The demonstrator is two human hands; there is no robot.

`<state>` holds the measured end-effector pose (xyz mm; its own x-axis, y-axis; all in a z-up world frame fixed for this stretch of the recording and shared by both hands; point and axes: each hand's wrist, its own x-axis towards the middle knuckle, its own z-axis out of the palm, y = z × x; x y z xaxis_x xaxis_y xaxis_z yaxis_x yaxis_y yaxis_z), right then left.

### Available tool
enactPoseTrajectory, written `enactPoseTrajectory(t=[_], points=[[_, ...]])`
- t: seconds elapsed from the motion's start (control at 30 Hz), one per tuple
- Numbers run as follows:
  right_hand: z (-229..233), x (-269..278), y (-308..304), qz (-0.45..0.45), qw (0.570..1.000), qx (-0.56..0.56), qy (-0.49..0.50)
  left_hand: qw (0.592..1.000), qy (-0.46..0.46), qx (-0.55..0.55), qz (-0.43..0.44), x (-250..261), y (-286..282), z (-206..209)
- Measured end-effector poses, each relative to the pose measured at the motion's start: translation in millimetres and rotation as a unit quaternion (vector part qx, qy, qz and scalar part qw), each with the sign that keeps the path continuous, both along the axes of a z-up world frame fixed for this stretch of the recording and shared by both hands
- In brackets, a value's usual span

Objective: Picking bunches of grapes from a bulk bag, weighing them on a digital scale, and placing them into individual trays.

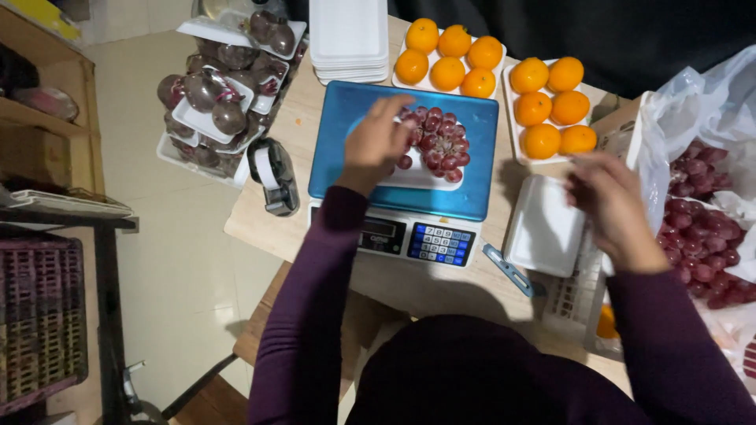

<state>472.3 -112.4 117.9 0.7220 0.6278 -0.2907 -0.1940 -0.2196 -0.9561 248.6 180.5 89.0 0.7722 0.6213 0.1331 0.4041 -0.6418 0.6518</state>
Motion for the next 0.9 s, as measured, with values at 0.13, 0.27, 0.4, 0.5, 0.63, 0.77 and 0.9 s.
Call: enactPoseTrajectory(t=[0.13,0.27,0.4,0.5,0.63,0.77,0.9], points=[[-18.0,28.7,-126.4,-0.046,0.971,-0.160,-0.172,0.999,0.005,0.045,-0.005,-2.7,15.0,-14.0],[-32.1,32.9,-215.6,-0.095,0.934,-0.298,-0.171,0.989,0.119,0.048,-0.074,16.9,-6.1,19.3],[-74.6,59.6,-278.9,0.045,0.814,-0.554,-0.170,0.978,0.169,0.049,-0.115,38.4,-6.0,10.5],[-45.4,45.3,-253.5,0.105,0.757,-0.620,-0.178,0.979,0.151,0.064,-0.124,44.9,-1.8,5.7],[15.4,4.6,-166.3,-0.008,0.929,-0.310,-0.203,0.977,0.152,0.086,-0.122,48.5,4.4,0.7],[30.7,-30.6,-46.1,0.093,0.935,-0.232,-0.250,0.980,0.161,0.062,-0.104,54.3,8.5,-0.8],[23.6,-84.3,63.6,0.227,0.895,-0.085,-0.375,0.992,0.060,-0.028,-0.110,46.3,17.6,-10.2]])
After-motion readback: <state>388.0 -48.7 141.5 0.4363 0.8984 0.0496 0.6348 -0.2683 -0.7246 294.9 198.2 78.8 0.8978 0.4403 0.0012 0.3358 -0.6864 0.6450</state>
